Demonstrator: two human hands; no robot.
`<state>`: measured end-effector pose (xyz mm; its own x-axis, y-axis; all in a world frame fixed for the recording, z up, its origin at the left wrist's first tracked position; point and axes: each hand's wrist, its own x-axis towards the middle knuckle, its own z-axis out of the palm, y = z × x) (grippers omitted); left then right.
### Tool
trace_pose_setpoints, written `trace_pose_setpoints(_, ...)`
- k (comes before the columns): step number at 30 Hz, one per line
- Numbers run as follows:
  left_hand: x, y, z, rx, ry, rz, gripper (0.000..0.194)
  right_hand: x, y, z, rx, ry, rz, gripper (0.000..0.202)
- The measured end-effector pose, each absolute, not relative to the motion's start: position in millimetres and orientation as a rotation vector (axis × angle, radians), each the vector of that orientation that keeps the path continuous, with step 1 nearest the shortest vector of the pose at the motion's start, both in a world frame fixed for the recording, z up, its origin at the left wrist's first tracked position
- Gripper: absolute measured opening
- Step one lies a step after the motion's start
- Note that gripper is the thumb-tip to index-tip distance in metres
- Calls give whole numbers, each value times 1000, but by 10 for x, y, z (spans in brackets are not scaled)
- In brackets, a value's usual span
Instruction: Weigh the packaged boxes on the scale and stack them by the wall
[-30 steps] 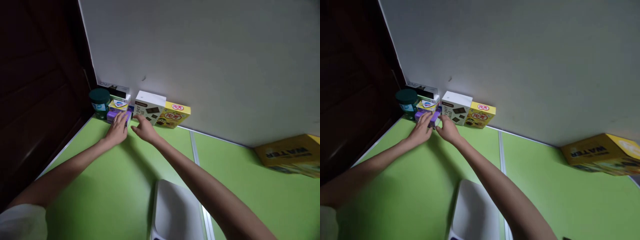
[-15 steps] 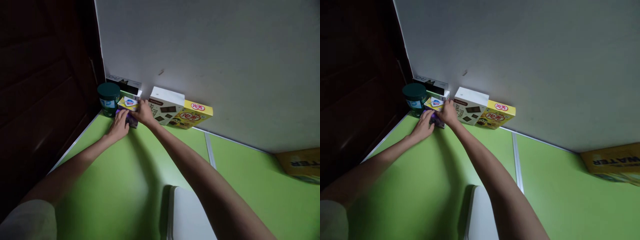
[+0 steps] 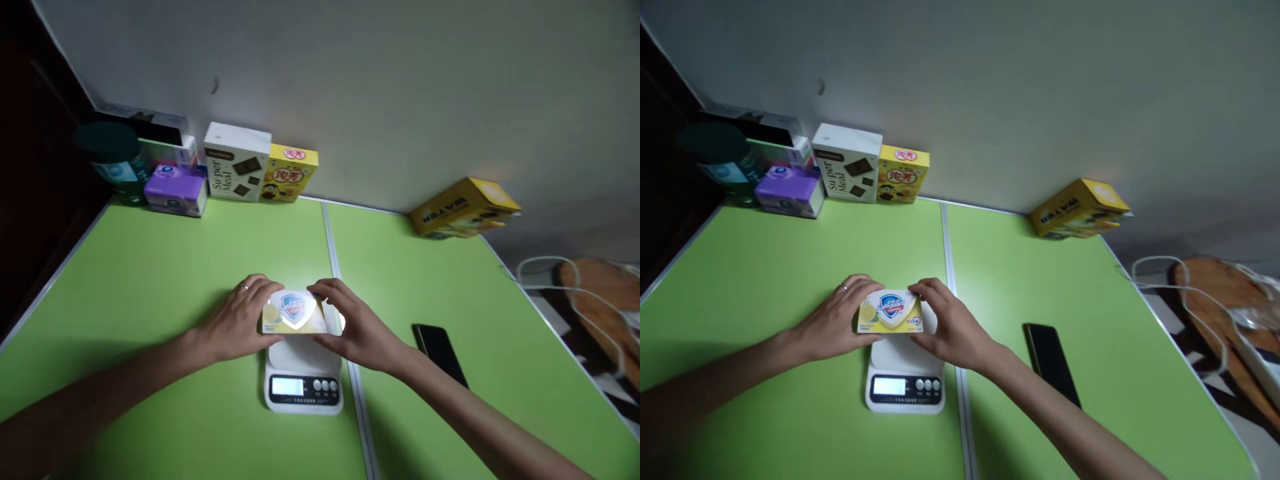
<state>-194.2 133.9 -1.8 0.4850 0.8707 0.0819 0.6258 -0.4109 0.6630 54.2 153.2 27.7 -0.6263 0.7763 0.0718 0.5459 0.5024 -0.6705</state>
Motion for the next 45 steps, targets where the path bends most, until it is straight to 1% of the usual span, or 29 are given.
trace_pose_setpoints(3,-1665,1276,-187,2182,1216,520,67,753,1363,66,-1218,-2390,821,56)
trace_pose_setpoints(6,-1577,1263,-229,2203,1241,453,67,843,1317,-69,-1251,-2391,796,61)
trace_pose_setpoints(10,-1673,1190,-143,2199,1340,333,83,982,1294,-50,-1237,-2368,788,77)
trace_pose_setpoints(11,-1723,1165,-115,2202,1368,307,86,1038,1286,-29,-1234,-2353,782,76)
trace_pose_setpoints(15,-1955,1096,-27,2242,1455,241,89,1285,1226,5,-1240,-2274,786,62)
trace_pose_setpoints(18,-2069,1098,15,2285,1470,224,89,1392,1159,-38,-1264,-2207,827,56)
trace_pose_setpoints(22,-2070,1125,57,2336,1456,223,83,1375,1114,-63,-1258,-2186,850,54)
trace_pose_setpoints(29,-1922,1168,141,2361,1382,216,75,1263,1205,33,-1194,-2288,850,53)
trace_pose_setpoints(34,-1746,1203,140,2338,1426,95,72,1043,1308,-20,-1078,-2392,825,64)
trace_pose_setpoints(36,-1663,1225,162,2347,1455,67,64,945,1355,-22,-1048,-2450,812,63)
trace_pose_setpoints(39,-1541,1282,280,2381,1440,73,47,968,1416,43,-972,-2474,840,54)
trace_pose_setpoints(42,-1334,1388,464,2404,1402,193,45,1262,1411,149,-929,-2251,884,55)
trace_pose_setpoints(45,-883,1536,617,2469,1339,354,46,1692,1319,207,-1056,-1759,1140,60)
